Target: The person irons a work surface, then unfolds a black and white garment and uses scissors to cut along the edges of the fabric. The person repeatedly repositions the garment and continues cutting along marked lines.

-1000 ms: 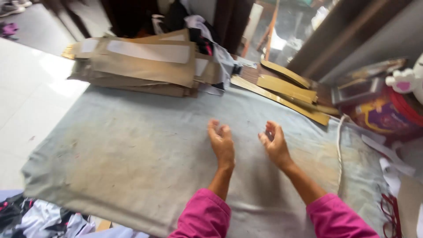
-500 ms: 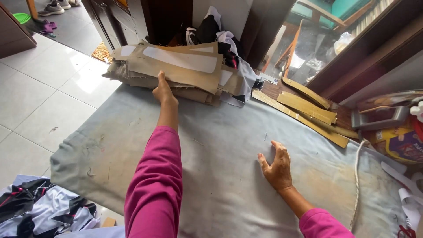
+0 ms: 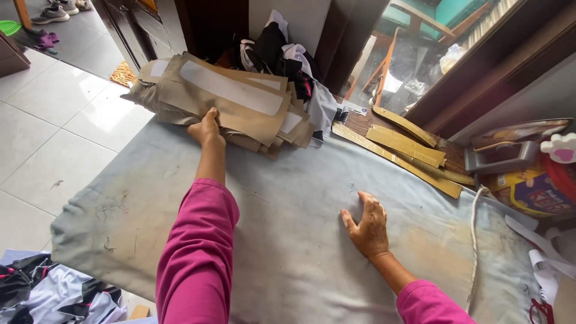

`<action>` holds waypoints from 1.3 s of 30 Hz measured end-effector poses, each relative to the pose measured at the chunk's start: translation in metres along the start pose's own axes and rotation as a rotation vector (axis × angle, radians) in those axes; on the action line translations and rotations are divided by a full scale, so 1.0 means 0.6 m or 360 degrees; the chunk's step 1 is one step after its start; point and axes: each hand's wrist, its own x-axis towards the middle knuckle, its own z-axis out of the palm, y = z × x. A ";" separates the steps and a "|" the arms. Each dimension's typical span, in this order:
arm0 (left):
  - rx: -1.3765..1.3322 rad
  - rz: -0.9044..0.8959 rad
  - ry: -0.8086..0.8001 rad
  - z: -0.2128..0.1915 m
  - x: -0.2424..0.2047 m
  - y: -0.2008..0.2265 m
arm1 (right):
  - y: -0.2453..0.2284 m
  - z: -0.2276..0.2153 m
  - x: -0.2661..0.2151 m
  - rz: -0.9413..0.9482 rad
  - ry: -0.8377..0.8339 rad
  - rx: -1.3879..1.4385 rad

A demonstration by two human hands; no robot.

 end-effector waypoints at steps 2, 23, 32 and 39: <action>-0.0045 -0.0027 -0.0049 -0.036 -0.020 0.028 | -0.004 -0.002 -0.005 0.0013 -0.0010 0.0001; 0.0281 0.0738 0.0132 -0.206 -0.203 0.167 | -0.242 0.157 0.290 -0.0667 0.0144 0.0574; 0.0028 0.0308 0.0249 -0.206 -0.200 0.195 | -0.372 0.194 0.345 0.0232 -0.0779 0.0262; 0.0238 0.0174 0.0153 -0.197 -0.220 0.245 | -0.356 0.157 0.327 0.0557 -0.1110 0.0661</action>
